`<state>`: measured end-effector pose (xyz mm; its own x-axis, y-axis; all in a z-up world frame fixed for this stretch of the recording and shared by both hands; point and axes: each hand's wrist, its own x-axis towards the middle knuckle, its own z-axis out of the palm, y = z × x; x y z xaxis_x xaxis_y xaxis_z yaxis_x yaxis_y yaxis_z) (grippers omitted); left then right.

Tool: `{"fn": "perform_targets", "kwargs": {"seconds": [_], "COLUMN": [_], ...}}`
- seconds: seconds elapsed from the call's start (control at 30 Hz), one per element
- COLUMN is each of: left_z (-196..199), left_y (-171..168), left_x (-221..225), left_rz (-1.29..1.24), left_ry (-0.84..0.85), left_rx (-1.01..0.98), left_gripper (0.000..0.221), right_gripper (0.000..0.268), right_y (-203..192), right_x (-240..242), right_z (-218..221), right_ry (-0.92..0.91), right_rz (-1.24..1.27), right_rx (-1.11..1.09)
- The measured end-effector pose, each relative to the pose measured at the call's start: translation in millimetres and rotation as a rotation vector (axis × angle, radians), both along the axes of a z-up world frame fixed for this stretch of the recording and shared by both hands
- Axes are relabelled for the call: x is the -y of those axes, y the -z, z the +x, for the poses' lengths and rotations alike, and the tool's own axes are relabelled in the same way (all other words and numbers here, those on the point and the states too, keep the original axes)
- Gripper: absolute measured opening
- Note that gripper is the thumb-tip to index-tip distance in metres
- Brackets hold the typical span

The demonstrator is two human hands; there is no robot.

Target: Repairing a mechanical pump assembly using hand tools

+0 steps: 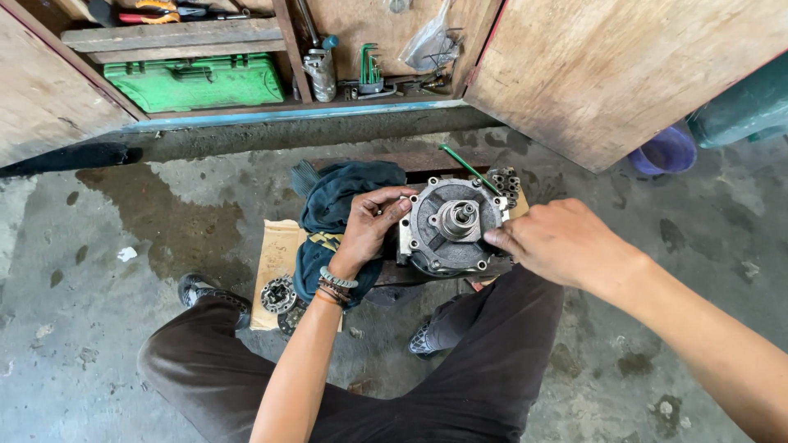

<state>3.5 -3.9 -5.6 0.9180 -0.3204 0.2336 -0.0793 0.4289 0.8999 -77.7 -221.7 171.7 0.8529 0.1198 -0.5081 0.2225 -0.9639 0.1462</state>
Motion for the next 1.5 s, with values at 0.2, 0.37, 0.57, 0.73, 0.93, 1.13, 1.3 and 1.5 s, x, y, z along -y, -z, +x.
{"fn": "perform_targets", "kwargs": {"seconds": [0.2, 0.37, 0.57, 0.73, 0.93, 1.13, 1.3, 1.5], "left_z": [2.0, -1.7, -15.8, -24.9, -31.0, -26.2, -12.9, -20.4], "left_y": [8.5, -19.2, -55.6, -71.5, -77.3, -69.3, -55.4, -61.7], "left_x": [-10.7, -18.1, -18.9, -13.0, -17.4, -13.8, -14.3, -11.0], "left_rz": [0.071, -0.155, -0.323, -0.25, -0.14, 0.052, 0.134, -0.071], "left_ry": [0.092, 0.065, 0.123, 0.097, 0.038, -0.032, -0.088, -0.083], "left_rx": [-0.085, -0.339, -0.48, -0.509, -0.426, -0.361, -0.363, -0.347], "left_gripper": [0.023, 0.051, 0.071, 0.088, 0.095, 0.084, 0.071, 0.043], "right_gripper": [0.049, 0.027, 0.02, 0.02, 0.023, 0.022, 0.022, 0.012], "right_y": [-20.9, -35.8, -19.1, -3.9, 18.8, 33.6, -2.8, -9.3], "right_x": [16.3, 6.0, -34.5, -69.3, -88.8, -94.0, -98.3, -63.6], "right_z": [-7.2, -15.3, -11.8, 2.1, 28.7, 42.5, 43.0, 52.1], "right_ry": [0.059, -0.02, -0.249, -0.318, -0.323, -0.191, -0.075, 0.161], "right_rz": [0.071, 0.296, 0.638, 0.662, 0.57, 0.576, 0.862, 1.215], "right_rx": [0.293, 0.477, 0.644, 0.59, 0.652, 0.522, 0.307, 0.15]}}
